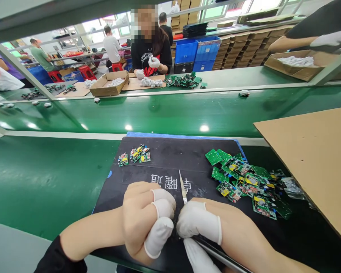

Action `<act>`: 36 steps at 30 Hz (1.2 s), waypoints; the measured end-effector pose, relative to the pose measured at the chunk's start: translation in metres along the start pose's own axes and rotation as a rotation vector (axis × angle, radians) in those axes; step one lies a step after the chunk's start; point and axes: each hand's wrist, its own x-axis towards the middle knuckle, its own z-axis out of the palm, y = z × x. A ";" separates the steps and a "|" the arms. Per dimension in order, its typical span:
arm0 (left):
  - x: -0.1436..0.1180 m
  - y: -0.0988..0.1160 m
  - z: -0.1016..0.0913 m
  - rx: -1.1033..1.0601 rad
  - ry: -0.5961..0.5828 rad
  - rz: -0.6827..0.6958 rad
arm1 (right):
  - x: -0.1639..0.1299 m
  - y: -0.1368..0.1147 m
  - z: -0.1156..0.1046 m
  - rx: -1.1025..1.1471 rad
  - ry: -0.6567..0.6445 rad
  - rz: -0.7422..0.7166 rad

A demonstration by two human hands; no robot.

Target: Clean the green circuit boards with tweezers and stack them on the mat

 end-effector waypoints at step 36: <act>-0.002 0.003 -0.006 0.117 0.029 0.051 | 0.000 -0.001 0.002 -0.003 -0.003 0.019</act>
